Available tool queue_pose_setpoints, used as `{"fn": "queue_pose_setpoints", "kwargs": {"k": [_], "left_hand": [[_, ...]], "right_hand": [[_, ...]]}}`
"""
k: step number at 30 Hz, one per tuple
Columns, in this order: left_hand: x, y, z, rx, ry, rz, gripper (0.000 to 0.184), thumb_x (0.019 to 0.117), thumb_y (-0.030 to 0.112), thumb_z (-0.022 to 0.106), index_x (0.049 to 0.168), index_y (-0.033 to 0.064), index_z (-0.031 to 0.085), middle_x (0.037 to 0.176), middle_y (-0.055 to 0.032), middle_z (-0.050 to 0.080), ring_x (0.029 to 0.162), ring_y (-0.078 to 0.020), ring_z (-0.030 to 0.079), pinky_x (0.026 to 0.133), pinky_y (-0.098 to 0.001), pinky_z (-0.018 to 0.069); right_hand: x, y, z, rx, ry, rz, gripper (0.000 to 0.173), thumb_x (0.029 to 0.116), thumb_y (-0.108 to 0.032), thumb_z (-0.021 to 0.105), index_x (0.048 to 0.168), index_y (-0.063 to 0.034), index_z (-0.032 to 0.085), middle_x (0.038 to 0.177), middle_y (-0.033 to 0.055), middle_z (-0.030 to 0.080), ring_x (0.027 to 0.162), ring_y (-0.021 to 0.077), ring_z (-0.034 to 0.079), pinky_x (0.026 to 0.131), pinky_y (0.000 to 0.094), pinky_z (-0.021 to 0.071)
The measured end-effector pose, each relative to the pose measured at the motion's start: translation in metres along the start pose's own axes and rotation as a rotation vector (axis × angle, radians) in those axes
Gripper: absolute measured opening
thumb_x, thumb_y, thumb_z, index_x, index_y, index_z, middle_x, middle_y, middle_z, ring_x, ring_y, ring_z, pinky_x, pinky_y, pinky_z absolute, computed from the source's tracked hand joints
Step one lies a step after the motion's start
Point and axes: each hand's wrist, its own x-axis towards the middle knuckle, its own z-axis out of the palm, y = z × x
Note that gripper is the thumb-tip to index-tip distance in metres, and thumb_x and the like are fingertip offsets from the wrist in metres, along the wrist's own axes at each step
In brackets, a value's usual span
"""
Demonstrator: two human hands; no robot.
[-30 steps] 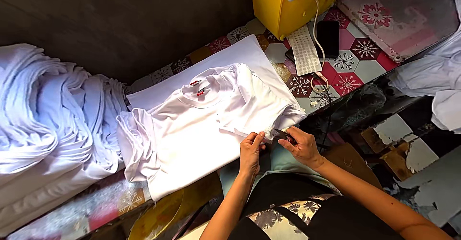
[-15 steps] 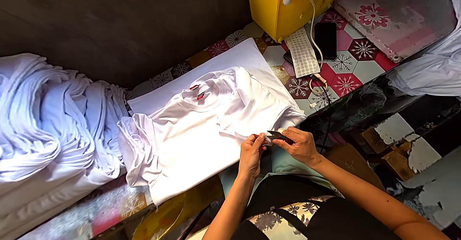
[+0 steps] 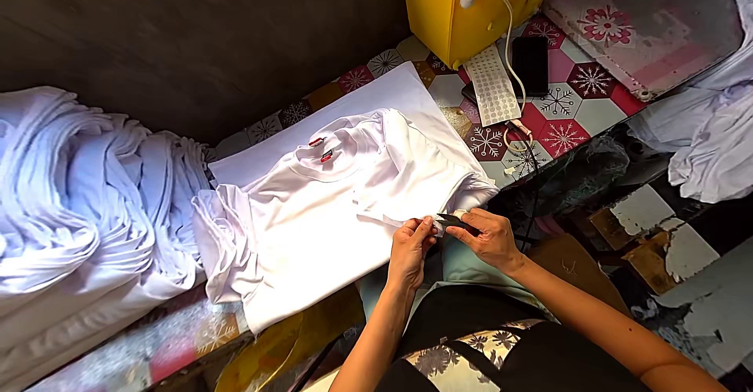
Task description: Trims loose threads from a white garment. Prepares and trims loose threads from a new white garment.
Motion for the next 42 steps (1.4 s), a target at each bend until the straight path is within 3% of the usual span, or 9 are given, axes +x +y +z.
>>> {"fn": "queue_pose_setpoints", "kwargs": {"k": [5,11,17,30,33,37,42], "left_hand": [[-0.002,0.0,0.002,-0.012,0.002,-0.02,0.022,0.1053,0.003,0.051,0.086,0.0041,0.06,0.073,-0.0017,0.067,0.065,-0.0047,0.065,0.065,-0.0172,0.0552],[-0.003,-0.002,0.002,-0.014,-0.004,-0.022,0.022,0.1058,0.003,0.05,0.087,0.0039,0.06,0.075,-0.0026,0.068,0.067,-0.0053,0.066,0.066,-0.0181,0.056],[-0.005,0.002,0.005,-0.064,0.003,-0.054,0.022,0.1066,0.004,0.048,0.088,0.004,0.06,0.075,-0.0036,0.07,0.068,-0.0067,0.068,0.067,-0.0189,0.0572],[-0.01,-0.003,0.011,-0.127,0.01,-0.057,0.024,0.1069,0.005,0.048,0.087,0.0049,0.06,0.078,-0.0046,0.071,0.07,-0.0074,0.069,0.069,-0.0191,0.0573],[-0.01,-0.003,0.011,-0.127,0.01,-0.059,0.024,0.1071,0.005,0.048,0.087,0.0043,0.061,0.078,-0.0052,0.072,0.071,-0.0074,0.07,0.069,-0.0191,0.0573],[-0.009,-0.004,0.011,-0.131,0.015,-0.061,0.025,0.1068,0.004,0.048,0.086,0.0042,0.061,0.078,-0.005,0.071,0.072,-0.0074,0.07,0.069,-0.0193,0.0572],[-0.007,-0.005,0.011,-0.11,0.018,-0.057,0.023,0.1071,0.005,0.047,0.087,0.0044,0.06,0.078,-0.0042,0.07,0.071,-0.0068,0.068,0.069,-0.019,0.0567]], "right_hand": [[-0.001,0.0,0.001,-0.028,0.031,-0.03,0.04,0.0951,-0.04,0.068,0.088,-0.0009,0.076,0.066,0.0079,0.06,0.057,0.0142,0.054,0.053,0.0284,0.0433],[0.0,0.0,-0.004,-0.056,0.06,-0.044,0.04,0.0969,-0.037,0.067,0.08,-0.0007,0.074,0.065,0.0089,0.06,0.057,0.0154,0.057,0.053,0.029,0.045],[-0.006,0.006,-0.01,-0.058,0.062,-0.074,0.044,0.0952,-0.042,0.068,0.086,0.0012,0.073,0.066,0.0086,0.058,0.056,0.0141,0.052,0.052,0.027,0.0419],[-0.005,-0.006,-0.003,-0.122,0.124,-0.109,0.042,0.0945,-0.041,0.068,0.095,-0.0004,0.077,0.067,0.0084,0.061,0.055,0.0146,0.055,0.05,0.0268,0.044],[-0.005,-0.008,-0.002,-0.13,0.128,-0.106,0.041,0.0952,-0.04,0.067,0.095,0.0,0.078,0.068,0.0091,0.062,0.056,0.0155,0.056,0.051,0.0275,0.0448],[-0.004,-0.007,0.0,-0.181,0.171,-0.154,0.037,0.0967,-0.035,0.066,0.086,-0.0008,0.077,0.062,0.0084,0.059,0.053,0.0159,0.055,0.048,0.0272,0.0421],[-0.005,-0.009,-0.005,0.02,0.117,0.022,0.04,0.0966,-0.035,0.068,0.085,0.0026,0.073,0.067,0.0074,0.059,0.06,0.0093,0.054,0.057,0.0209,0.0448]]}}
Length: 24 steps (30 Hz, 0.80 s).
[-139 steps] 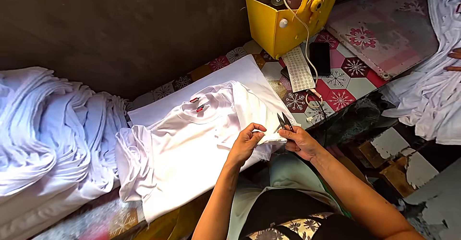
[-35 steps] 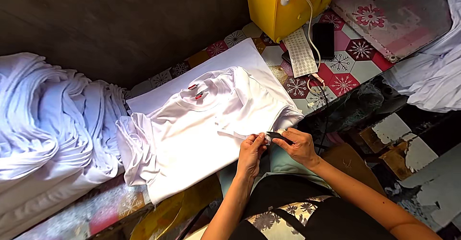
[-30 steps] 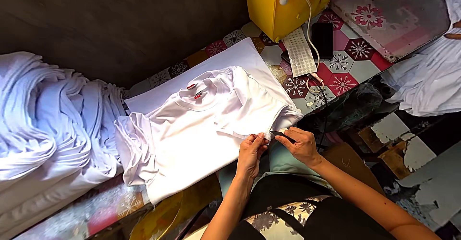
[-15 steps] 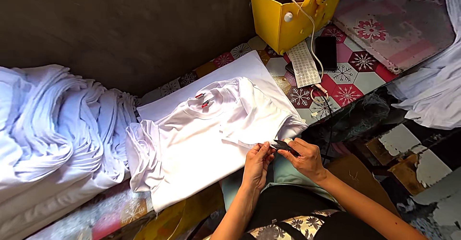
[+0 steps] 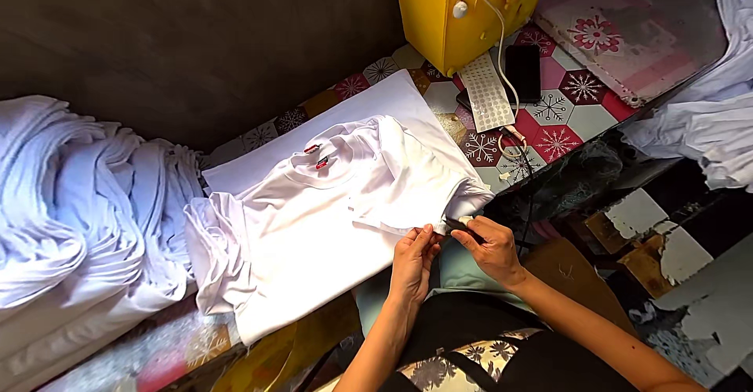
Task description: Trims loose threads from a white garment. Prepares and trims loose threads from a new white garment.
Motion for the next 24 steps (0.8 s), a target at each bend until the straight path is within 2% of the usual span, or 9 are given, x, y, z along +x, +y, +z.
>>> {"fn": "queue_pose_setpoints", "kwargs": {"k": [3,8,12,16,24], "left_hand": [[0.0,0.0,0.0,0.019,-0.001,0.015,0.024,0.1069,0.005,0.048,0.087,0.0039,0.061,0.078,-0.004,0.071,0.071,-0.0069,0.068,0.07,-0.0193,0.057],[0.001,0.0,-0.003,0.167,-0.033,0.138,0.021,0.1054,0.002,0.049,0.087,0.0035,0.06,0.077,-0.0022,0.07,0.07,-0.0058,0.068,0.071,-0.0192,0.0569],[0.006,0.005,-0.008,0.31,-0.081,0.229,0.021,0.1043,0.002,0.051,0.086,0.0034,0.062,0.076,-0.0003,0.07,0.071,-0.0052,0.067,0.071,-0.0196,0.0564],[0.007,0.013,-0.006,0.304,-0.077,0.167,0.024,0.1052,0.002,0.05,0.085,0.0027,0.062,0.075,-0.0011,0.069,0.069,-0.0055,0.066,0.07,-0.0198,0.0559],[0.007,0.017,-0.003,0.255,-0.077,0.085,0.025,0.1058,0.003,0.05,0.084,0.0028,0.062,0.074,-0.0019,0.069,0.068,-0.0057,0.066,0.068,-0.019,0.0557]], "right_hand": [[0.001,0.001,0.0,0.038,-0.017,0.02,0.042,0.0949,-0.038,0.07,0.087,0.0031,0.072,0.068,0.0058,0.058,0.06,0.0066,0.051,0.057,0.0193,0.0427],[0.007,0.005,-0.002,-0.084,-0.055,-0.13,0.043,0.0946,-0.042,0.068,0.097,-0.0001,0.077,0.069,0.009,0.062,0.056,0.0144,0.055,0.052,0.0275,0.0448],[0.021,0.014,-0.006,-0.139,-0.082,-0.27,0.045,0.0965,-0.046,0.065,0.096,-0.0026,0.078,0.067,0.0091,0.062,0.054,0.0178,0.056,0.05,0.031,0.0452],[0.031,0.019,-0.01,-0.182,-0.084,-0.4,0.043,0.0979,-0.044,0.064,0.095,-0.004,0.078,0.064,0.0082,0.062,0.054,0.0187,0.057,0.05,0.0314,0.0454],[0.034,0.022,-0.012,-0.208,-0.064,-0.457,0.04,0.0983,-0.043,0.064,0.093,-0.0054,0.078,0.063,0.0073,0.06,0.054,0.0187,0.057,0.05,0.0305,0.0449]]}}
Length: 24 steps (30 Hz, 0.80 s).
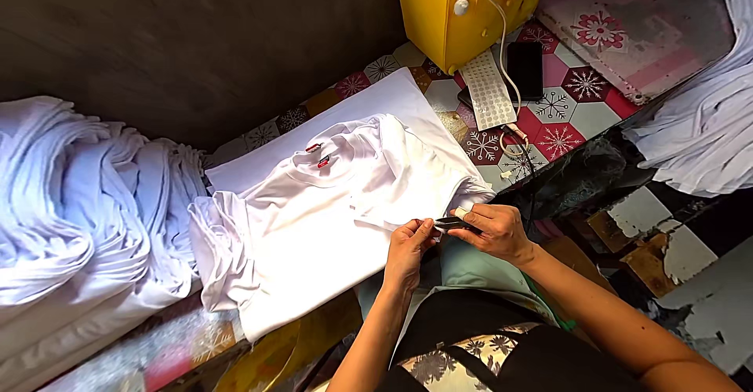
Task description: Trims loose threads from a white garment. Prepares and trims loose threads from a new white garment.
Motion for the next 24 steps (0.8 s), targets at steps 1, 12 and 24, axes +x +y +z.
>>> {"fn": "queue_pose_setpoints", "kwargs": {"k": [1,12,24], "left_hand": [[0.0,0.0,0.0,-0.011,0.002,-0.011,0.025,0.1059,0.003,0.05,0.084,0.0031,0.062,0.074,-0.002,0.069,0.068,-0.0057,0.066,0.068,-0.0189,0.0558],[0.0,-0.003,0.0,-0.111,0.011,-0.087,0.025,0.1067,0.004,0.048,0.086,0.0038,0.061,0.075,-0.0033,0.07,0.068,-0.006,0.068,0.068,-0.0185,0.0565],[0.001,-0.001,-0.001,-0.112,-0.006,-0.087,0.025,0.1073,0.004,0.046,0.088,0.003,0.061,0.077,-0.0038,0.07,0.068,-0.0062,0.067,0.068,-0.0186,0.0563]], "right_hand": [[0.0,0.0,0.0,-0.004,-0.002,-0.004,0.04,0.0984,-0.043,0.064,0.094,-0.0055,0.078,0.063,0.0071,0.06,0.054,0.0187,0.057,0.05,0.0304,0.0447],[-0.006,-0.003,0.001,0.058,0.004,0.071,0.042,0.0989,-0.041,0.063,0.091,-0.0028,0.077,0.063,0.0082,0.059,0.054,0.0179,0.055,0.05,0.0297,0.0435],[-0.005,-0.011,0.005,0.318,-0.02,0.314,0.041,0.0984,-0.035,0.067,0.081,0.0016,0.071,0.064,0.0084,0.058,0.059,0.0113,0.054,0.056,0.0237,0.0438]]}}
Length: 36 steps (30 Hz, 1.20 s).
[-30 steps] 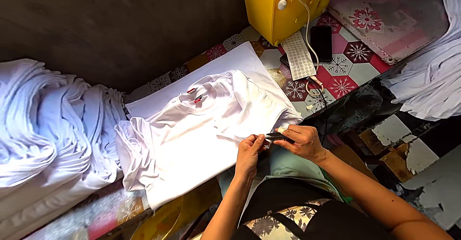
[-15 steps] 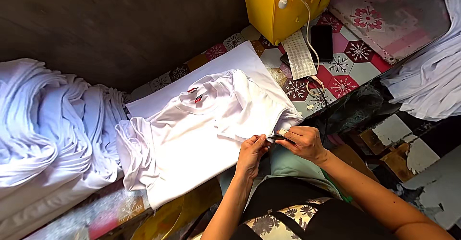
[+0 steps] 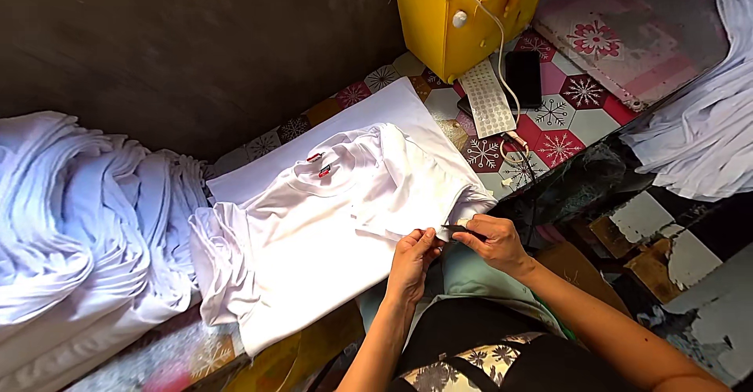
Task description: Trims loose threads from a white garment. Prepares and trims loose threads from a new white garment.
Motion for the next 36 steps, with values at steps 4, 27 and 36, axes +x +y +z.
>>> {"fn": "queue_pose_setpoints", "kwargs": {"k": [4,27,36], "left_hand": [[-0.002,-0.002,0.002,0.067,-0.035,0.083,0.018,0.1042,0.001,0.05,0.089,0.0042,0.06,0.081,-0.0022,0.07,0.075,-0.0068,0.068,0.075,-0.0219,0.0572],[0.051,-0.024,-0.042,1.065,-0.087,0.93,0.018,0.0948,0.008,0.061,0.095,-0.0019,0.076,0.083,-0.0087,0.074,0.069,-0.0095,0.069,0.068,-0.0258,0.0589],[0.039,-0.01,-0.02,0.483,0.066,0.768,0.01,0.0928,-0.005,0.062,0.096,-0.0047,0.071,0.087,-0.002,0.075,0.076,-0.0039,0.071,0.074,-0.022,0.0616]], "right_hand": [[0.003,-0.01,0.011,0.149,0.047,0.066,0.043,0.0858,-0.037,0.081,0.093,0.0046,0.071,0.08,0.0081,0.065,0.072,0.0037,0.056,0.067,0.0163,0.047],[-0.016,-0.018,0.041,0.376,0.061,0.545,0.04,0.0851,-0.025,0.08,0.109,0.0048,0.067,0.091,0.004,0.068,0.07,0.0012,0.055,0.063,0.0196,0.047],[0.02,-0.027,0.061,0.172,0.168,0.268,0.015,0.0854,-0.007,0.065,0.089,0.0059,0.072,0.074,0.0117,0.068,0.063,0.0102,0.06,0.06,0.0233,0.0486]]}}
